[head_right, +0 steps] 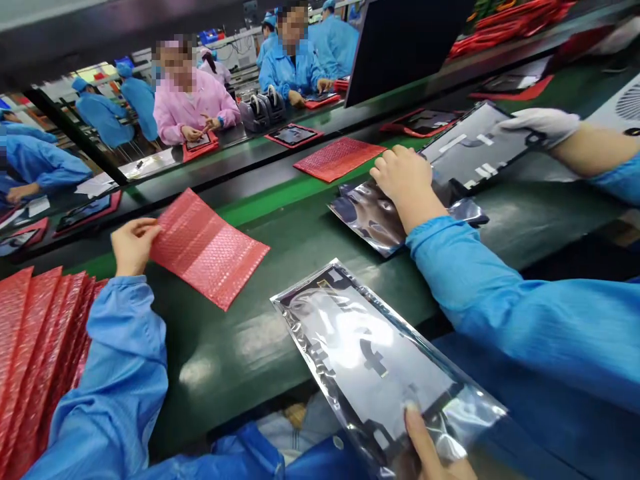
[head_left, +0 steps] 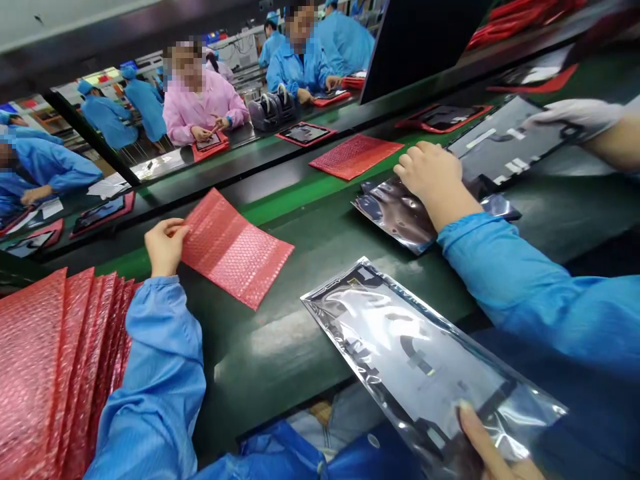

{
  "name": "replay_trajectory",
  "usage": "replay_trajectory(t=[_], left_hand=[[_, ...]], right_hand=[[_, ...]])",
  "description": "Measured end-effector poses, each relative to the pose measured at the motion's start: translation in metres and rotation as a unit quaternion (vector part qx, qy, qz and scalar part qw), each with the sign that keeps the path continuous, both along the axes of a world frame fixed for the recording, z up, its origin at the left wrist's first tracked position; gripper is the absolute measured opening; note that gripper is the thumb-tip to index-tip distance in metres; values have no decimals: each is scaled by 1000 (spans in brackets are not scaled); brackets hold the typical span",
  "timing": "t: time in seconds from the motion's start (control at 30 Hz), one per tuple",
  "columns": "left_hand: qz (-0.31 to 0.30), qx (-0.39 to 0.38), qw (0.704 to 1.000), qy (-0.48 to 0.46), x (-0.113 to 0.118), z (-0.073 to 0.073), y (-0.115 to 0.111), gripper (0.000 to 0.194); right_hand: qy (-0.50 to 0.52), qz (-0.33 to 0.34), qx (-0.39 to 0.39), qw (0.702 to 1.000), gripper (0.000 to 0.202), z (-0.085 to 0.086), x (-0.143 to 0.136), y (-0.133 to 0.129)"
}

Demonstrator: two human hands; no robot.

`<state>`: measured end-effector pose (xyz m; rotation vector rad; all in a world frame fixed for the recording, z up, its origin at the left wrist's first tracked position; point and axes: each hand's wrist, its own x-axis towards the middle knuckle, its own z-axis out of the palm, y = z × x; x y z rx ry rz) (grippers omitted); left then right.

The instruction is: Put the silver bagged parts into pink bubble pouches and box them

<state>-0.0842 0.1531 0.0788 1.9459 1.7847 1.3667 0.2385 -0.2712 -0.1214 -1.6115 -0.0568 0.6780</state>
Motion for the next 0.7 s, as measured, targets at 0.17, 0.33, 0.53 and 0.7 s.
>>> replay_trajectory(t=[0.17, 0.33, 0.53, 0.7], left_hand=[[-40, 271, 955, 112, 33, 45, -96, 30], [-391, 150, 870, 261, 87, 4, -138, 15], [-417, -162, 817, 363, 104, -62, -103, 25], [-427, -224, 825, 294, 98, -71, -101, 35]], right_hand=[[33, -51, 36, 997, 53, 17, -27, 21], [139, -26, 123, 982, 55, 41, -48, 53], [70, 51, 90, 992, 59, 40, -46, 43], [-27, 56, 26, 998, 60, 52, -25, 13]])
